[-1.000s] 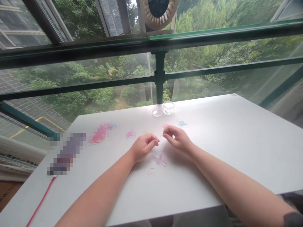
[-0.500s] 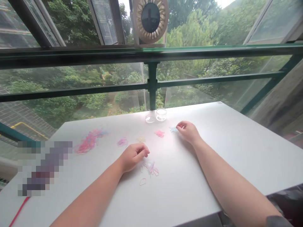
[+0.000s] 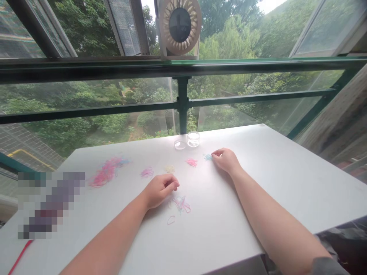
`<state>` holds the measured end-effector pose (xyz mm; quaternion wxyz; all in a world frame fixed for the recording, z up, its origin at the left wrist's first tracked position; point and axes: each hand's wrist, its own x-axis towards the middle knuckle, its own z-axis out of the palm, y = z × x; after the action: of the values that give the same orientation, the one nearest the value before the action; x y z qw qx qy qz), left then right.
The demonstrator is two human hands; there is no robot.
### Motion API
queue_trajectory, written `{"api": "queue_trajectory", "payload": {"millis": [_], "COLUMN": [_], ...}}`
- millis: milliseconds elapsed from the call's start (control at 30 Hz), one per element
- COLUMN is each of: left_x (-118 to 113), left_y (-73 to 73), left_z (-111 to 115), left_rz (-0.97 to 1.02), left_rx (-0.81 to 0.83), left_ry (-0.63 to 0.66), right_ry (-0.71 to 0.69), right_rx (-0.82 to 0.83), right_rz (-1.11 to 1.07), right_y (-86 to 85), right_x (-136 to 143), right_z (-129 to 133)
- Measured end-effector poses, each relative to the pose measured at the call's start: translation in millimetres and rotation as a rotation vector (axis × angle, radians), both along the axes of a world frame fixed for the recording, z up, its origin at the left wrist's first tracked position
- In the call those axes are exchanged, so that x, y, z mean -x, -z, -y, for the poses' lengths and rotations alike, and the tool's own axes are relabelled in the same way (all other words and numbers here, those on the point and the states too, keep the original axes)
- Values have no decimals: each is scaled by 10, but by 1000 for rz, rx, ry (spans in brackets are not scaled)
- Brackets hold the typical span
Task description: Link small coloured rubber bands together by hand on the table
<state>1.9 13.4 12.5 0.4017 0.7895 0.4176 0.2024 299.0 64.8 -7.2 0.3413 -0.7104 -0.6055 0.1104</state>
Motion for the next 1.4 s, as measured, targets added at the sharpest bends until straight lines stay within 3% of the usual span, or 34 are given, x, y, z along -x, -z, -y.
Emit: {"api": "queue_trajectory", "payload": {"millis": [200,367,600,700,867,1067,1233,1400], "left_x": [-3,12,61,78,111,101,105,179], "left_y": [16,3,-16,-90,-213,-229,-225,-227], "left_z": [6,-1,-5,20,91,106,84,51], "left_rz": [-6,-47,-208,-328,-403,-392,-407,-341], "left_rx": [-28,-57,-137,-158,-104,-115,-88,2], "left_ry": [-8,31,96,95,180,208,205,195], "right_ry": [59,131,-291,-441,-643,-949,-1013,-1030], "right_rx": [-58,-283,-334,-202,76,289,334,275], "right_rz": [-87,-295,-485,-439,-187,25,151,226], "right_y": [-60,-142,-116,-118,-175,-267,-311,-272], "right_x": [-41,-27,262,426,613,726,789,817], "right_z": [-1,39,181,286,447,570,629,628]}}
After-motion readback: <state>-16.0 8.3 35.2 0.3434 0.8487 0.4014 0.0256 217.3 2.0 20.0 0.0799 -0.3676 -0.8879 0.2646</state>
